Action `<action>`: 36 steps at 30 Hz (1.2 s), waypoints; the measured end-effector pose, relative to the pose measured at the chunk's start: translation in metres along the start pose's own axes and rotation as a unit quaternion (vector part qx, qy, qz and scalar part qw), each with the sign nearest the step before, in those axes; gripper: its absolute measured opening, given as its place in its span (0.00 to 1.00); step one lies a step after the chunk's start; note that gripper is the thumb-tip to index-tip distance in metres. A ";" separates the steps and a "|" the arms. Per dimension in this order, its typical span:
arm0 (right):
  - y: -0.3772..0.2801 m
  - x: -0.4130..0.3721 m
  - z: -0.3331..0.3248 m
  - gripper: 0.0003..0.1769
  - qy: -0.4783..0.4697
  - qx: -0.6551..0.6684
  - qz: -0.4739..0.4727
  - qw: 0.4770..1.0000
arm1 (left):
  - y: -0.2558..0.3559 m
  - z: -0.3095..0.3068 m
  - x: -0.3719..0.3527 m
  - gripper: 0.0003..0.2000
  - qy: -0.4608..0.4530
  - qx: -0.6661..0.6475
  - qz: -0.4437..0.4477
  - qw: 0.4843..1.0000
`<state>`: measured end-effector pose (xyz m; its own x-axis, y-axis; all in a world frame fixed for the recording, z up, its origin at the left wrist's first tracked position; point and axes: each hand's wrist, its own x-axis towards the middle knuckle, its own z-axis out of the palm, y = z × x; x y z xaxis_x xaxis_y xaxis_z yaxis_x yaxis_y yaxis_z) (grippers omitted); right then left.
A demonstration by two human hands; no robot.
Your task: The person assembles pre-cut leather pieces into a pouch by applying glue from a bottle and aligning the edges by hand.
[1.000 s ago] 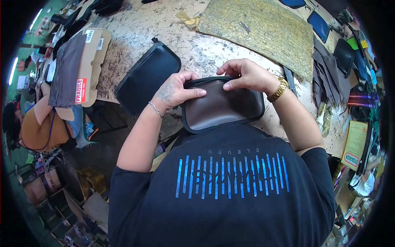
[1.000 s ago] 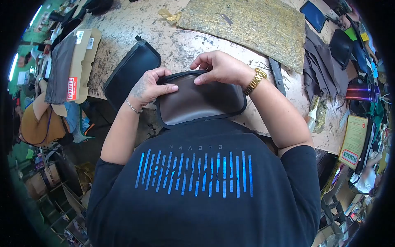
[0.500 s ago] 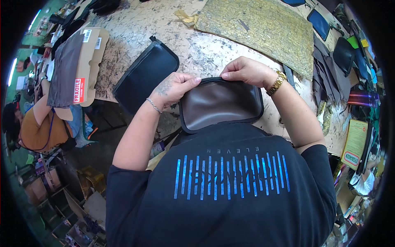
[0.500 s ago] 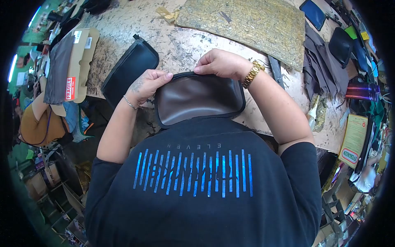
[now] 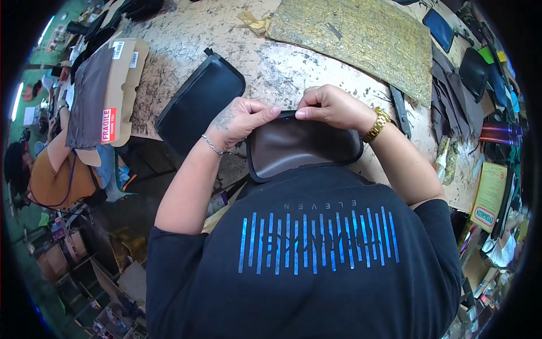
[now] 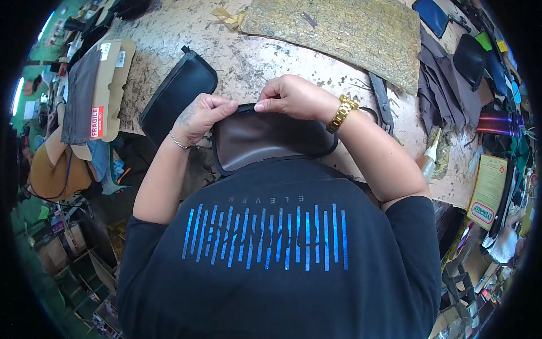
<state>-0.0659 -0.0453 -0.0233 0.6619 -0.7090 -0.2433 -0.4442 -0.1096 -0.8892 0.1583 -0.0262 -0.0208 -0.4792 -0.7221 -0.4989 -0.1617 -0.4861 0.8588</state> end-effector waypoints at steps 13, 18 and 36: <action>-0.012 -0.024 -0.009 0.13 0.035 -0.119 -0.165 0.978 | 0.020 0.030 -0.033 0.09 0.123 0.366 0.296 0.874; -0.036 -0.058 -0.009 0.10 0.232 -0.337 -0.319 0.855 | 0.022 0.043 -0.064 0.10 0.245 0.540 0.507 0.626; -0.037 -0.065 0.030 0.19 0.218 -0.307 -0.341 0.861 | -0.004 0.047 -0.054 0.07 0.183 0.562 0.589 0.551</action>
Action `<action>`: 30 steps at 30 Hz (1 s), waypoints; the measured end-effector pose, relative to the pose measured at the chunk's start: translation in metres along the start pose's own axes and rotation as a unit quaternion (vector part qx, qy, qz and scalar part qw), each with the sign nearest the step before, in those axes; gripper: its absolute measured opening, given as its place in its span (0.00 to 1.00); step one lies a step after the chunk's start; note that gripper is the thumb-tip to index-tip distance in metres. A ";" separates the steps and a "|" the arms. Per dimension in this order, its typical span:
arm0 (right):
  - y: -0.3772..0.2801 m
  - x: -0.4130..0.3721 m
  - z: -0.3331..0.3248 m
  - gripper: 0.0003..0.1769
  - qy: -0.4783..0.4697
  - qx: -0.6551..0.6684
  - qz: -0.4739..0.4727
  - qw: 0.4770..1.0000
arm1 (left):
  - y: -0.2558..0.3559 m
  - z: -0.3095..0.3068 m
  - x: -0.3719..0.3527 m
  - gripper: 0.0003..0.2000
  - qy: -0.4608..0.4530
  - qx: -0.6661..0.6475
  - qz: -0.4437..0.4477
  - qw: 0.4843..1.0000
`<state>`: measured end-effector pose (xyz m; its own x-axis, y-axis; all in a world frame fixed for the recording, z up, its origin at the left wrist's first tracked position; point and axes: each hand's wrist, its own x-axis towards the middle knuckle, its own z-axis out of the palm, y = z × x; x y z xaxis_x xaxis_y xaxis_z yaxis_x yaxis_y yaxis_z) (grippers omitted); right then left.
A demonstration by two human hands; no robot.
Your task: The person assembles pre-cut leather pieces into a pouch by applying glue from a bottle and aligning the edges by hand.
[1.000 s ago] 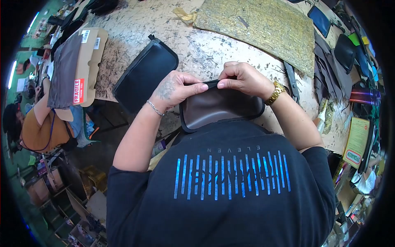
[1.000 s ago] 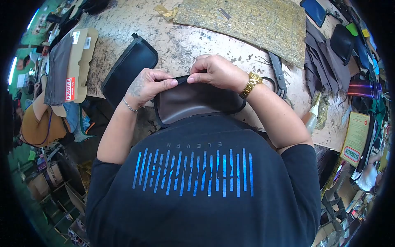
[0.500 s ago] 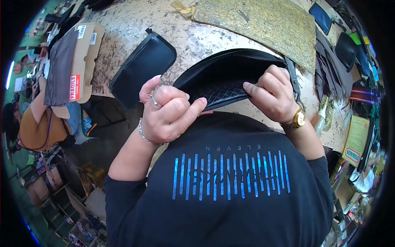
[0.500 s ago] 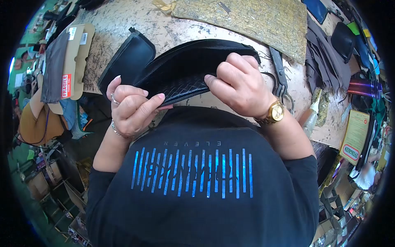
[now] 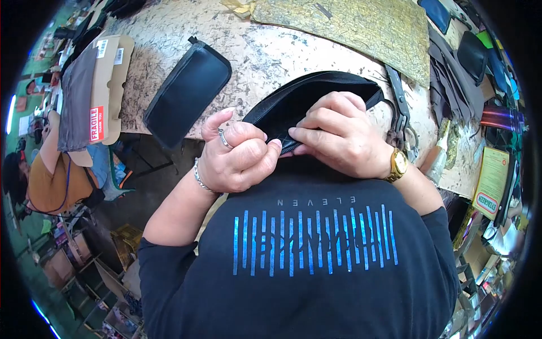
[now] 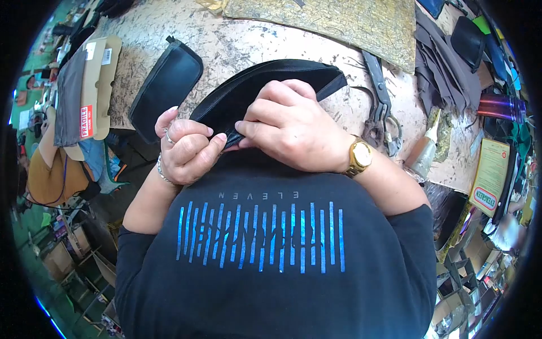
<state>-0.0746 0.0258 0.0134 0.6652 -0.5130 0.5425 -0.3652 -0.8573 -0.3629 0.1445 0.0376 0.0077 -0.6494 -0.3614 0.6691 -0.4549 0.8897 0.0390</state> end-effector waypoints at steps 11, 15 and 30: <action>0.006 -0.009 0.012 0.11 0.039 -0.128 -0.068 0.989 | 0.008 -0.006 0.012 0.08 -0.104 0.044 -0.077 0.991; 0.016 -0.017 -0.003 0.11 0.035 -0.144 -0.038 0.988 | 0.003 -0.004 0.006 0.09 -0.088 0.062 -0.065 0.992; 0.038 -0.043 -0.038 0.10 0.010 -0.225 0.002 0.974 | -0.014 -0.004 -0.011 0.10 -0.069 0.086 -0.039 0.993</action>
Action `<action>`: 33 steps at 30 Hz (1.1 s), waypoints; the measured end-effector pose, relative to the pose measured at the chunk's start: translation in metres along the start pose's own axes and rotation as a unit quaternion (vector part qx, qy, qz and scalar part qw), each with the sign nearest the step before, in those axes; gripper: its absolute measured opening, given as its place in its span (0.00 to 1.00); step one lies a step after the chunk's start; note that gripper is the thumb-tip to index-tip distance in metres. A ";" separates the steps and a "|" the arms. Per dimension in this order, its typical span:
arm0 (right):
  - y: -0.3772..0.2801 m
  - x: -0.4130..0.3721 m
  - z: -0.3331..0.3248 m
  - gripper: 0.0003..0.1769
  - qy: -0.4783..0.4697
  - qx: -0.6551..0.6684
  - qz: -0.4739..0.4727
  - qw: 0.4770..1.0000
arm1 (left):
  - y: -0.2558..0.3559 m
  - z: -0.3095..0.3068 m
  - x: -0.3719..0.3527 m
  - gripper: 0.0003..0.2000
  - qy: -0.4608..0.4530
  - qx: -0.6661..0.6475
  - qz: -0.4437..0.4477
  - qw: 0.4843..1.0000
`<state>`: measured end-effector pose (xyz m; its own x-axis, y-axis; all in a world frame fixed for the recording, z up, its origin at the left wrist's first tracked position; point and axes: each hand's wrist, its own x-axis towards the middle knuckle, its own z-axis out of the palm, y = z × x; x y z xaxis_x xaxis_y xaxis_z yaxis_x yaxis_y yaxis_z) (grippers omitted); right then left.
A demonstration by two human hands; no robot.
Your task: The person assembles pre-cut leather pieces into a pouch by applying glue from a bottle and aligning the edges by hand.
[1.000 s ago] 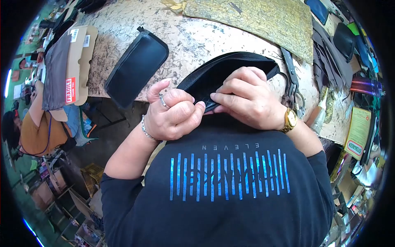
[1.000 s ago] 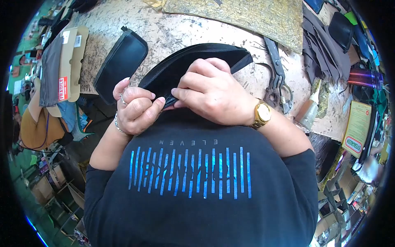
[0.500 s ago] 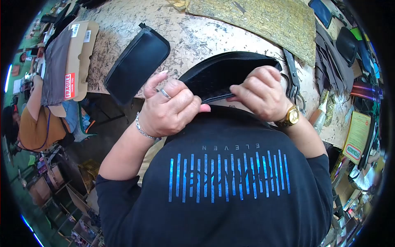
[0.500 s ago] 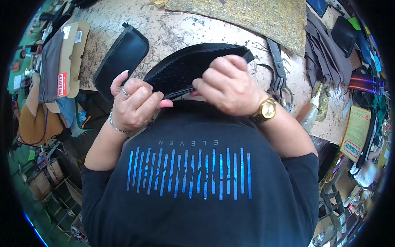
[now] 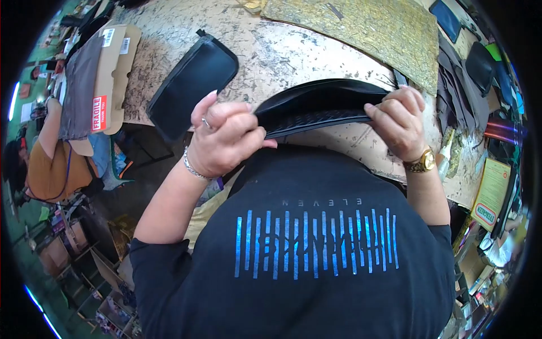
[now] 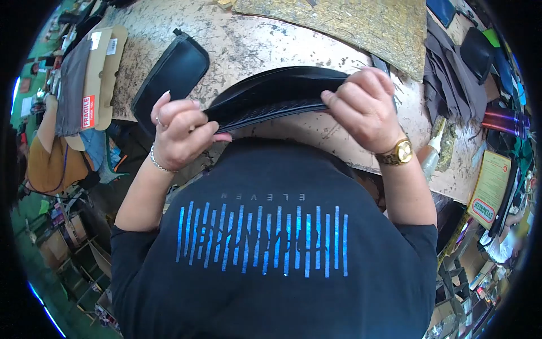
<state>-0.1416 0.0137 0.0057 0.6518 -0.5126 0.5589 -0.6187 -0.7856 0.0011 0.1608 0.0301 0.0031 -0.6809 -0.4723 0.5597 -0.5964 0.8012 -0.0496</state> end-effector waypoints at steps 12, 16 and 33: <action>-0.049 0.044 0.006 0.12 -0.082 0.121 0.025 0.989 | 0.015 -0.004 0.019 0.09 -0.053 -0.082 -0.057 0.994; -0.046 0.061 0.005 0.03 -0.114 0.140 -0.012 0.984 | -0.002 -0.013 0.037 0.09 -0.109 -0.233 -0.085 0.963; 0.076 0.038 0.057 0.38 -0.063 0.829 0.080 0.550 | -0.050 0.006 0.110 0.12 -0.290 -0.394 -0.107 0.866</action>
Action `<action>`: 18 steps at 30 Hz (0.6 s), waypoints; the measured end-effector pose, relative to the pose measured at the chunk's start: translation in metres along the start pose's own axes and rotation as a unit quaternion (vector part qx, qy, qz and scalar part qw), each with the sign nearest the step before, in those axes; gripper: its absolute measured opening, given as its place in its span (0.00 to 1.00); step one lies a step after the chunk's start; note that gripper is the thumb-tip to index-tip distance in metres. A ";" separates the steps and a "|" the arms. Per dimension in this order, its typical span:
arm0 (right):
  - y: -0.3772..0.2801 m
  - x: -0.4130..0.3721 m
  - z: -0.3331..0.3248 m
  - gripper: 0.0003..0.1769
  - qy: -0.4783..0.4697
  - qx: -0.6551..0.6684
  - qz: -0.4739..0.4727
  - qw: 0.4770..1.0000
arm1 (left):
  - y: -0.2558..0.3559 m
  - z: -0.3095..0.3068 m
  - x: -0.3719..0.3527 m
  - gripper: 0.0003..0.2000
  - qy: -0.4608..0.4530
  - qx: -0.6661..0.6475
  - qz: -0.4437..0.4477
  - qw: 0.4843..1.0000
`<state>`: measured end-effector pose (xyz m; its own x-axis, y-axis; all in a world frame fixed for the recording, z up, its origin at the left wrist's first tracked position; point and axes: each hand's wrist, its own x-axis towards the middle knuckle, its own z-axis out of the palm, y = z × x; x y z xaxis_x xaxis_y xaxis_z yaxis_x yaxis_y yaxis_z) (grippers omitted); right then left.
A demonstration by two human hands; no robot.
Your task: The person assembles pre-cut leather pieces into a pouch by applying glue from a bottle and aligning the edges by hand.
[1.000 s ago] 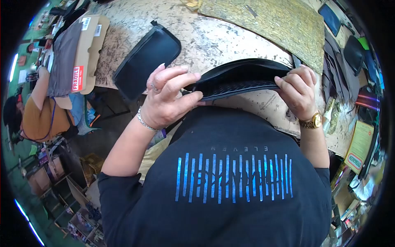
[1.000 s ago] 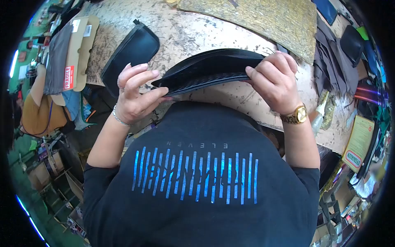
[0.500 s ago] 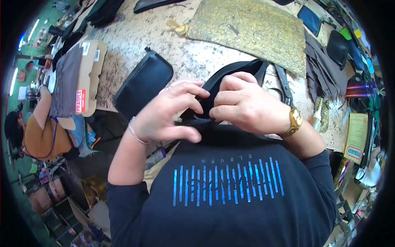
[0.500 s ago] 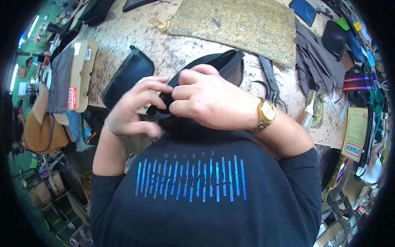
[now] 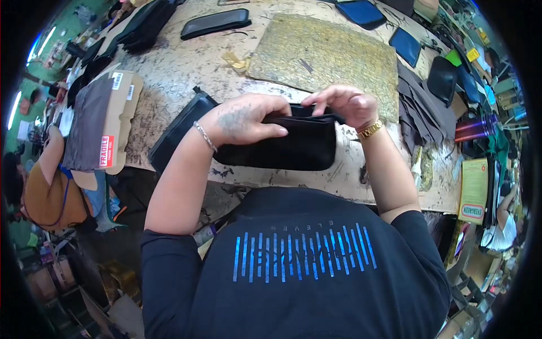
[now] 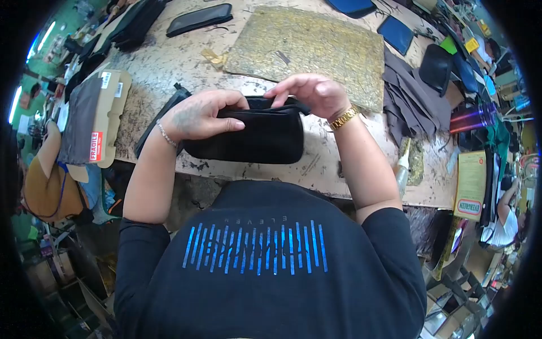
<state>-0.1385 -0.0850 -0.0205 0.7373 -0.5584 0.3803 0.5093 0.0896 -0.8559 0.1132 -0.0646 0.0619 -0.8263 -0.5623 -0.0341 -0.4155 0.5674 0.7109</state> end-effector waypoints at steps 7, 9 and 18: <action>0.013 -0.011 0.011 0.24 0.145 -0.187 0.218 0.947 | -0.060 0.021 0.019 0.15 -0.073 -0.056 -0.131 0.987; 0.017 -0.012 0.010 0.24 0.167 -0.222 0.255 0.926 | -0.078 0.024 0.019 0.15 -0.056 -0.072 -0.117 0.989; 0.028 -0.018 0.009 0.13 0.193 -0.346 0.259 0.881 | -0.109 0.042 -0.005 0.10 0.060 -0.031 -0.138 0.988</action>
<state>-0.1335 -0.0654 -0.0482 0.5175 -0.8411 -0.1571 -0.3414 -0.0346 -0.9393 0.1471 -0.0982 -0.0451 -0.6316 -0.7602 -0.1522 -0.5922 0.3464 0.7276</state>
